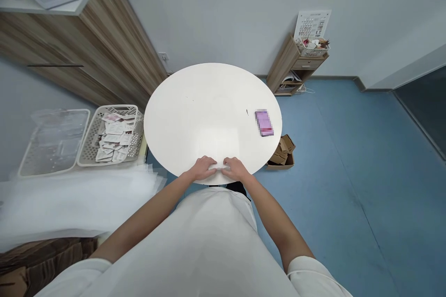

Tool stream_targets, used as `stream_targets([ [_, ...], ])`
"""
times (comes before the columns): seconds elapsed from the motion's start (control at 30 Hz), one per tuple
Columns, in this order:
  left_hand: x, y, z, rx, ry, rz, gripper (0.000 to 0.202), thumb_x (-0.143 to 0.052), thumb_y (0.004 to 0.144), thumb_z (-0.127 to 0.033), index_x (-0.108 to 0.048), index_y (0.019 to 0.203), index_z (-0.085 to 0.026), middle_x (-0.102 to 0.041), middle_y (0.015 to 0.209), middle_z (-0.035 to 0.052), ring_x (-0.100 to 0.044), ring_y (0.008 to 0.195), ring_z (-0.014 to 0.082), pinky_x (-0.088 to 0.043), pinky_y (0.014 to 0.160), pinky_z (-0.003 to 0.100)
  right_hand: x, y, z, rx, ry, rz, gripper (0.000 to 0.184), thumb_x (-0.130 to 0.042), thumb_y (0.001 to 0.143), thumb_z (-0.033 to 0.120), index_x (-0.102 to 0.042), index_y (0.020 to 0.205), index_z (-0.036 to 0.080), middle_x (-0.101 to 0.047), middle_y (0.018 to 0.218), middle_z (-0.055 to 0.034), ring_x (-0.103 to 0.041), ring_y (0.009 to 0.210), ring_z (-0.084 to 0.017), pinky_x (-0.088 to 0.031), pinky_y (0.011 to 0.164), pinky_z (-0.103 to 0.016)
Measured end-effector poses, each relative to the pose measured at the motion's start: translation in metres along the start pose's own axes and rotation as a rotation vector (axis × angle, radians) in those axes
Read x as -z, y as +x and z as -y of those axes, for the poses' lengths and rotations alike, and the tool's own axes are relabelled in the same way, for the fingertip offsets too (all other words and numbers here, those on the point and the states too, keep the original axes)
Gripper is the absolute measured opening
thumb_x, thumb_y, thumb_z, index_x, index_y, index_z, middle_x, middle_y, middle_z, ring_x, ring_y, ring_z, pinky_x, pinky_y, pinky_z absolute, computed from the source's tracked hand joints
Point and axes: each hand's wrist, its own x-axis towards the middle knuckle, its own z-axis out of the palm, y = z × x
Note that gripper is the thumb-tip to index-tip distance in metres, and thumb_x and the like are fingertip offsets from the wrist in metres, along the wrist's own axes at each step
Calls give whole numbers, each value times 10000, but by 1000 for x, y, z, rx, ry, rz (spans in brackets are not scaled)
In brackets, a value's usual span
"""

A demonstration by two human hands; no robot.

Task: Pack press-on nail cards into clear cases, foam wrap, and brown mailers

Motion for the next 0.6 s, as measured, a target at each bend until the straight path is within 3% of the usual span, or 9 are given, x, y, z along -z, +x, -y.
stream_targets([
  [0.1, 6, 5, 4, 92, -100, -12, 393, -345, 794, -489, -604, 988, -267, -553, 1088, 42, -463, 1030, 238, -363, 844, 374, 6, 9, -1, -50, 90, -51, 273, -508, 766, 399, -576, 937, 197, -559, 993, -63, -488, 929, -195, -367, 770, -299],
  [0.23, 15, 11, 15, 170, -324, -23, 450, -383, 778, -521, -570, 1066, -230, -564, 1103, 56, -502, 1012, 213, -389, 850, 320, 15, 23, -3, -106, 169, -8, 304, -456, 799, 423, -598, 937, 193, -590, 940, -59, -527, 853, -171, -380, 728, -272],
  [0.43, 16, 16, 35, 285, -503, -142, 331, -518, 722, -354, -580, 1005, -195, -614, 1017, 33, -559, 915, 180, -440, 776, 274, 17, 44, -13, -272, 239, -14, 376, -477, 758, 503, -541, 1017, 238, -607, 943, -41, -548, 782, -165, -395, 618, -249],
  [0.6, 11, 24, 41, 464, -541, -192, 275, -517, 725, -303, -570, 968, -186, -631, 933, 38, -585, 817, 163, -451, 678, 254, 14, 55, -27, -344, 253, -51, 228, -458, 790, 373, -545, 940, 224, -603, 964, -38, -549, 829, -159, -407, 654, -252],
])
